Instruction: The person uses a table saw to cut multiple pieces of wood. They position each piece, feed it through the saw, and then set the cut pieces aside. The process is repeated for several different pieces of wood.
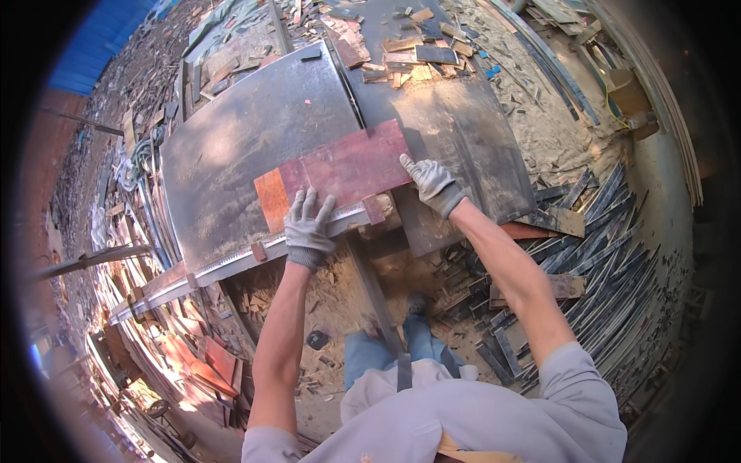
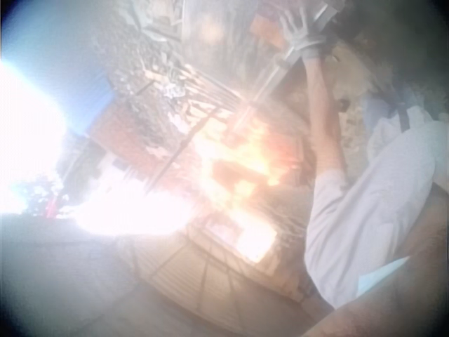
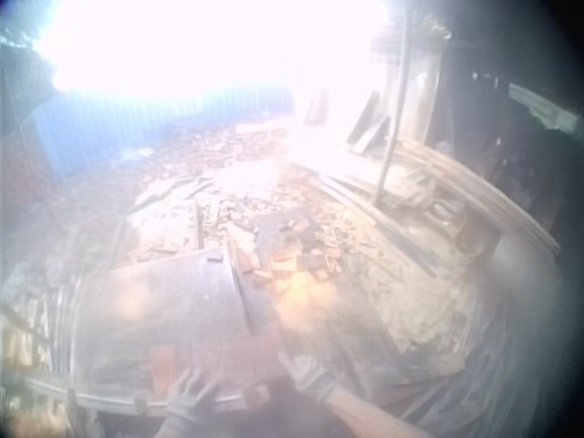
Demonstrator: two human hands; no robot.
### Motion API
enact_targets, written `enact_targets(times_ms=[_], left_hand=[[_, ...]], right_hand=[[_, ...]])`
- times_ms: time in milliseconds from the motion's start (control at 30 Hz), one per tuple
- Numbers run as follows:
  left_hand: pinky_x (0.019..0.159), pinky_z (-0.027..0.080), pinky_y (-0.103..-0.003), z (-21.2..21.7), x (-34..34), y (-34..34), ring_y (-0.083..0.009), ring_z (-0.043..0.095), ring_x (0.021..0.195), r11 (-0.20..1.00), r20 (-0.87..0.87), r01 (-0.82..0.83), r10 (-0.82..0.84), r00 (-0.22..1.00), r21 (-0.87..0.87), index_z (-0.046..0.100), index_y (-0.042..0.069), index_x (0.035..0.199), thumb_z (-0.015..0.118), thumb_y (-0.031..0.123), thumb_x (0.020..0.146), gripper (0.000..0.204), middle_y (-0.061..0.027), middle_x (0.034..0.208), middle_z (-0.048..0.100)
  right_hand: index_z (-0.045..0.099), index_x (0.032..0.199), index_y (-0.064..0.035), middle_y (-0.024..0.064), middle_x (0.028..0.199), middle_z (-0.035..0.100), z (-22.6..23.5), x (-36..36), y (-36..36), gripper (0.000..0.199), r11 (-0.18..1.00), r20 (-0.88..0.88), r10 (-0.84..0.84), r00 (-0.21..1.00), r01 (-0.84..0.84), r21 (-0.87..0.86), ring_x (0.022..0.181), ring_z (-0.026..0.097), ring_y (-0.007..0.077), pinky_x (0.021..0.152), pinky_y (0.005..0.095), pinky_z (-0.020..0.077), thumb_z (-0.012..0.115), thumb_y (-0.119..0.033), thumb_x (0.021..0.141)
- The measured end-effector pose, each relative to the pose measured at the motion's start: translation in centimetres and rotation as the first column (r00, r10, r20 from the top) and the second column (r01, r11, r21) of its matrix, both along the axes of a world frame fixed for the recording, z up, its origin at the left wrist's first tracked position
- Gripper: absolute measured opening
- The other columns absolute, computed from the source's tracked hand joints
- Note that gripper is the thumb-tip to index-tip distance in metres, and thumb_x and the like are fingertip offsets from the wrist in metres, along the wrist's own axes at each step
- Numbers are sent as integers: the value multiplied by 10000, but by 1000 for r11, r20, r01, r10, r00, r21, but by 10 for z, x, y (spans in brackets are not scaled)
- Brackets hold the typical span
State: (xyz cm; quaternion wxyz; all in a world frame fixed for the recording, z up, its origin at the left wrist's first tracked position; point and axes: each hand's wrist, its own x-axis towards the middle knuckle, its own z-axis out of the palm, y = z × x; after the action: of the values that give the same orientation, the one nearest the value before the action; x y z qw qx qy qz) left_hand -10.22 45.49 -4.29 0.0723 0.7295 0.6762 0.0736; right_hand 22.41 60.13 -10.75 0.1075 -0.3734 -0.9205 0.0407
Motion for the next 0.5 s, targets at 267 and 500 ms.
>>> enact_targets(times_ms=[267, 500], left_hand=[[1154, 392, -563, -3, -14, 22, -436, 370, 1501, 1000, -25, 12, -12, 1000, 7, 571, 290, 1475, 838, 266, 675, 843, -185, 1607, 434], [1162, 391, -556, -4, -19, 36, -431, 377, 1500, 999, -31, 20, -18, 999, 46, 567, 301, 1482, 847, 316, 681, 849, -180, 1609, 436]], right_hand=[[460, 1564, -37, 163, 964, 644, 0, -11, 25, 754, 999, -94, 28, 995, -25, 40, 855, 643, 352, 777, 464, 550, 573, -10, 818], [478, 1548, -45, 161, 972, 654, 3, -17, 36, 725, 1000, -51, -5, 999, 4, -3, 876, 651, 351, 788, 461, 554, 574, -20, 830]])
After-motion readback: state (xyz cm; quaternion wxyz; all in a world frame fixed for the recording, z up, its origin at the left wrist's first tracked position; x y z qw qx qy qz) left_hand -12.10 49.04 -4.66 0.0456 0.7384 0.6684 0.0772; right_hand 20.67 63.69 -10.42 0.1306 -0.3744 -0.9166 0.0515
